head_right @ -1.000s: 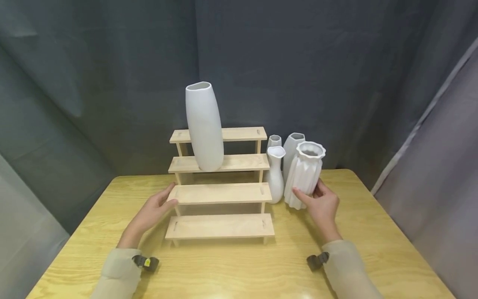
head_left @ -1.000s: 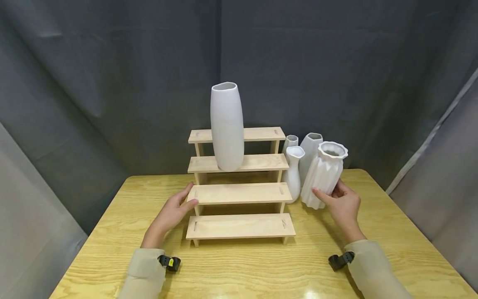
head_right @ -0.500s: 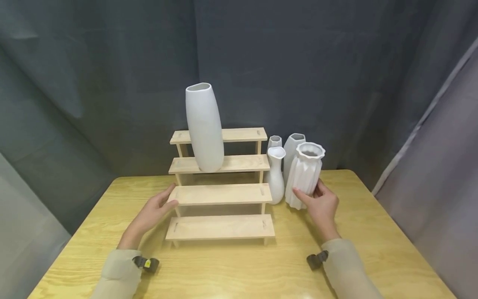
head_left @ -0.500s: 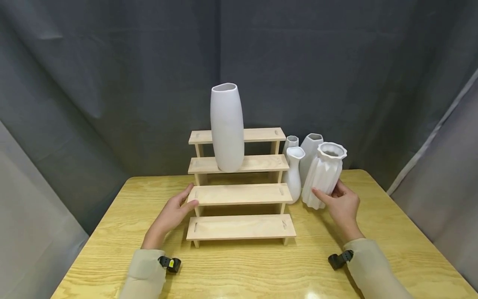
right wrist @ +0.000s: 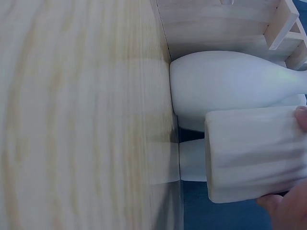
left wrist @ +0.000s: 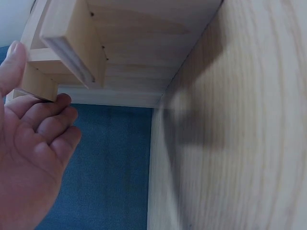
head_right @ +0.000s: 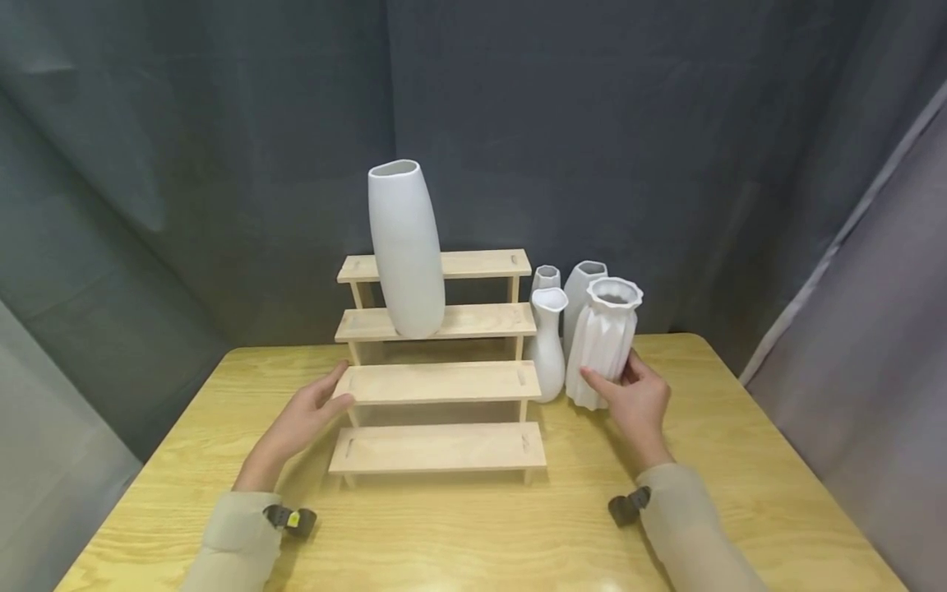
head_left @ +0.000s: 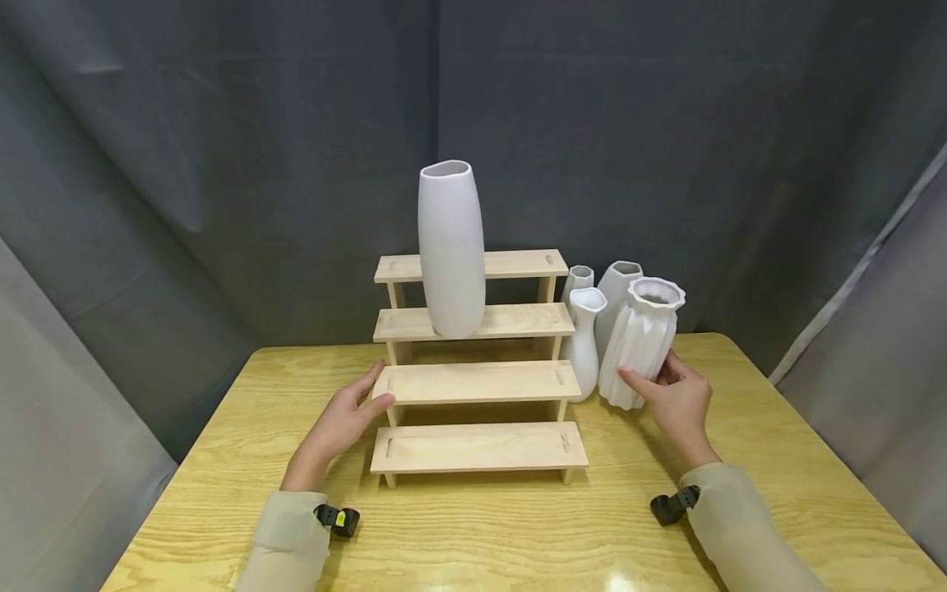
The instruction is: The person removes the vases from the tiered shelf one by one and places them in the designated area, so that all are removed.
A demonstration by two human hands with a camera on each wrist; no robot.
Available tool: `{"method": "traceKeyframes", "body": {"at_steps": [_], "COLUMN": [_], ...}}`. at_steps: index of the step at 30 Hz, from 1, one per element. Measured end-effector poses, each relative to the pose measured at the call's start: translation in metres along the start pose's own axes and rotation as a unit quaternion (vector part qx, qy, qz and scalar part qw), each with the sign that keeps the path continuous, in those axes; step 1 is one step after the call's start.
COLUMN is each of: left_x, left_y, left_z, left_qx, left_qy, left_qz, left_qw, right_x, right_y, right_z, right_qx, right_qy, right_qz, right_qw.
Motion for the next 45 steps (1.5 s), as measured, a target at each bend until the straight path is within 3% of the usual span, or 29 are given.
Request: {"method": "traceKeyframes", "body": {"at_steps": [12, 20, 23, 30, 45], "left_x": [-0.003, -0.036, -0.04, 0.001, -0.001], "left_y": [0.0, 0.003, 0.003, 0.0, 0.002], "left_z": [0.001, -0.01, -0.011, 0.002, 0.002], "left_qx": [-0.001, 0.009, 0.009, -0.003, -0.005], "left_qy": [-0.005, 0.001, -0.004, -0.004, -0.009], "left_qz": [0.002, 0.003, 0.004, 0.003, 0.01], "left_qw": [1.0, 1.0, 0.9999, 1.0, 0.9999], "right_x": [-0.013, -0.021, -0.025, -0.035, -0.043], "right_y": [-0.004, -0.007, -0.008, -0.006, -0.011], "right_z": [0.005, 0.011, 0.012, 0.012, 0.014], "right_qx": [0.022, 0.028, 0.033, 0.035, 0.055], "right_qy": [-0.038, -0.034, -0.048, -0.074, -0.07], "right_qz": [0.018, 0.04, 0.038, 0.047, 0.042], "right_qw": [0.9989, 0.9982, 0.9976, 0.9955, 0.9951]}}
Point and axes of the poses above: each hand's wrist, its own z-axis towards the middle knuckle, its own y-axis out of the back of the hand, x = y × z, the point moved 10 cm from there along z, towards the middle knuckle, and after that the axes turned 6 degrees about x, right-handed, at the moved point
